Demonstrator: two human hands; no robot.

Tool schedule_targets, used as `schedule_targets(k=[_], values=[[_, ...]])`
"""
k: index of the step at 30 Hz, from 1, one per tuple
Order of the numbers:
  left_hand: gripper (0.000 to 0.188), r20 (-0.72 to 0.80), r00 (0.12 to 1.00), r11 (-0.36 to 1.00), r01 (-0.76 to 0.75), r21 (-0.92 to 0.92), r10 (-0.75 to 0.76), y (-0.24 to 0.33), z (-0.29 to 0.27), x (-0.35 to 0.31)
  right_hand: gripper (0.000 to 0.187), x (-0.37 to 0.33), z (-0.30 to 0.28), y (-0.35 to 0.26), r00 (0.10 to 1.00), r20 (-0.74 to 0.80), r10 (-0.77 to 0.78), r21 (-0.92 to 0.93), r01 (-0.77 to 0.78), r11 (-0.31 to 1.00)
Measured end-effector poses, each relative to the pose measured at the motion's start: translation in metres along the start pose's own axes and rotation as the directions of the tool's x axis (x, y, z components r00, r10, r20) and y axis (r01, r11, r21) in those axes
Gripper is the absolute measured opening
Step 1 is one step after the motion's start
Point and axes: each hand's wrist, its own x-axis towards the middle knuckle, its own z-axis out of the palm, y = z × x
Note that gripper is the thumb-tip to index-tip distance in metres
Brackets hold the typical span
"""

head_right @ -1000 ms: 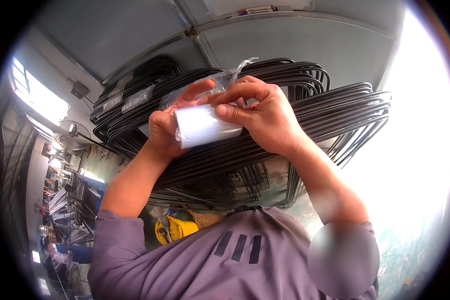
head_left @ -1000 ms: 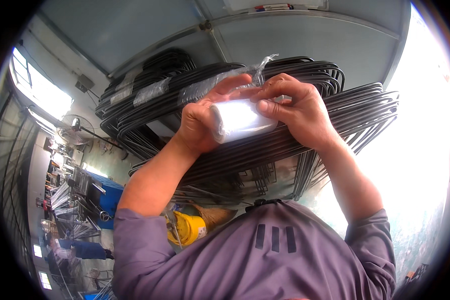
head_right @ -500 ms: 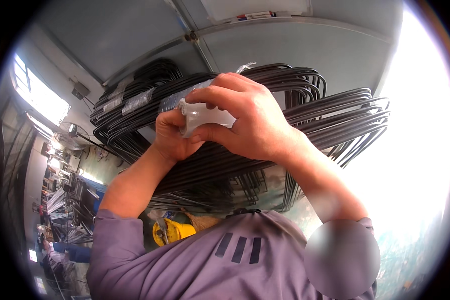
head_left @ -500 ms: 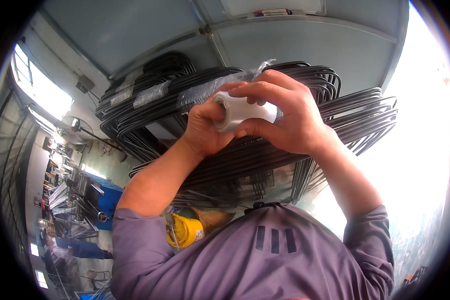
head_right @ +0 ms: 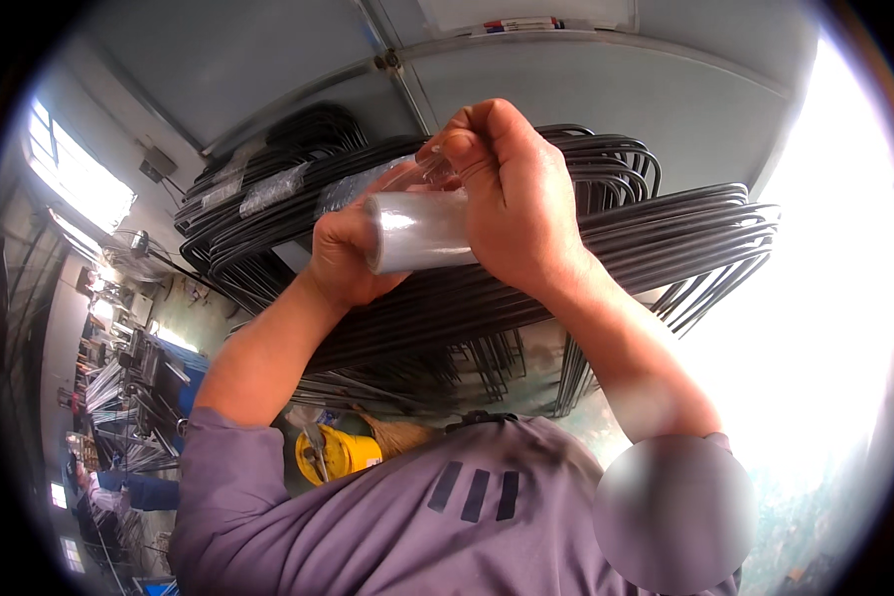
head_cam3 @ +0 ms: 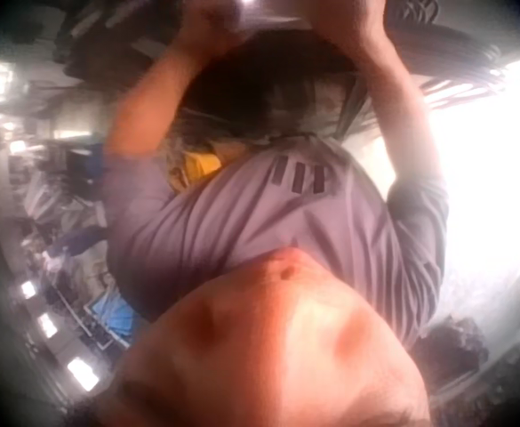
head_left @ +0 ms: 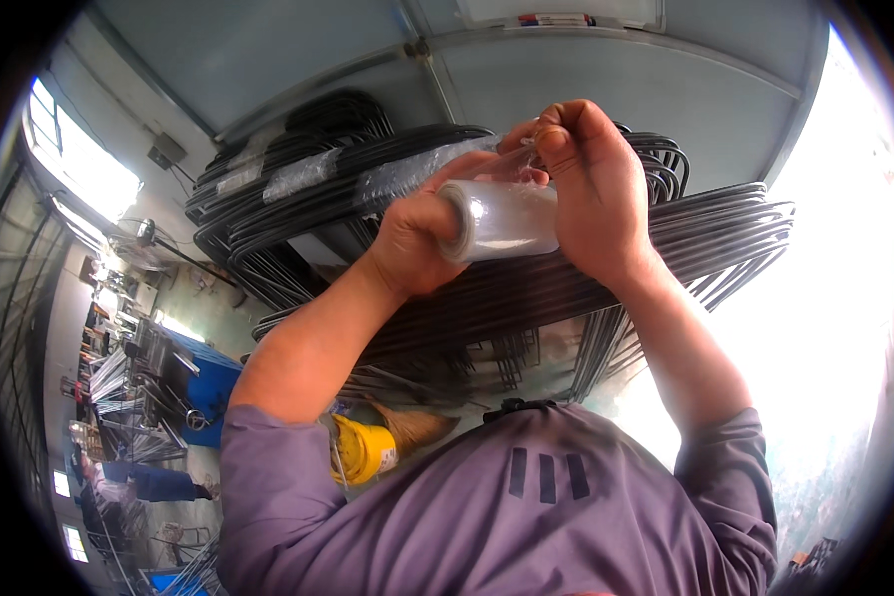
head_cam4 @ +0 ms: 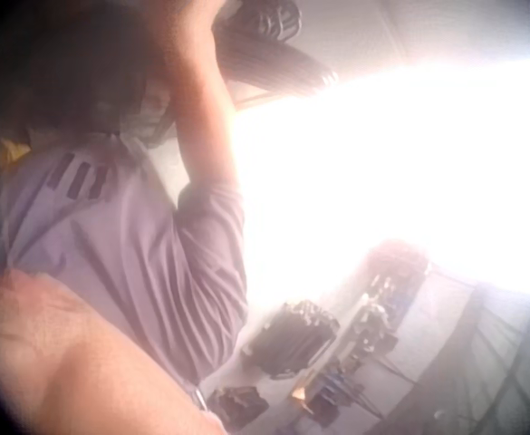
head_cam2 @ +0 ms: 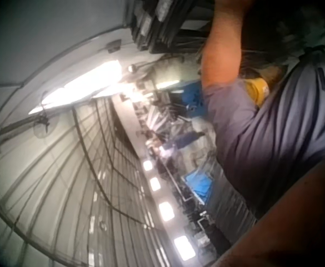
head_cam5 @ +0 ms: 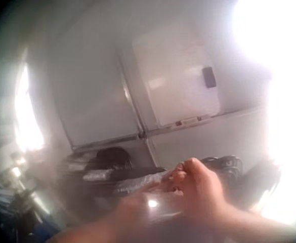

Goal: The person gathers loose metal frames, aligns them into stacks, and secures the bundles by wrapping them multiple times with clear plastic film.

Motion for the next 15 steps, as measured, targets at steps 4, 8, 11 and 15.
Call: schedule_targets(k=[4,8,11,15], values=[[0.088,0.083,0.997,0.976,-0.008,0.216,-0.010,0.013,0.006,0.003,0.019,-0.001,-0.007,0.013,0.986,-0.035,0.161,0.124,-0.156,0.980],[0.095,0.104,0.994,0.935,-0.077,0.347,0.044,0.022,0.004,0.001,0.026,-0.010,-0.013,0.017,0.945,0.037,0.326,0.232,-0.325,0.917],[0.096,0.205,0.977,0.842,-0.160,0.515,0.060,0.035,-0.007,0.006,0.029,-0.017,-0.016,0.013,0.908,0.110,0.404,0.239,-0.419,0.876],[0.095,0.217,0.975,0.797,-0.096,0.596,-0.045,0.050,-0.006,0.010,0.029,-0.024,-0.009,-0.002,0.882,0.085,0.463,0.176,-0.470,0.865]])
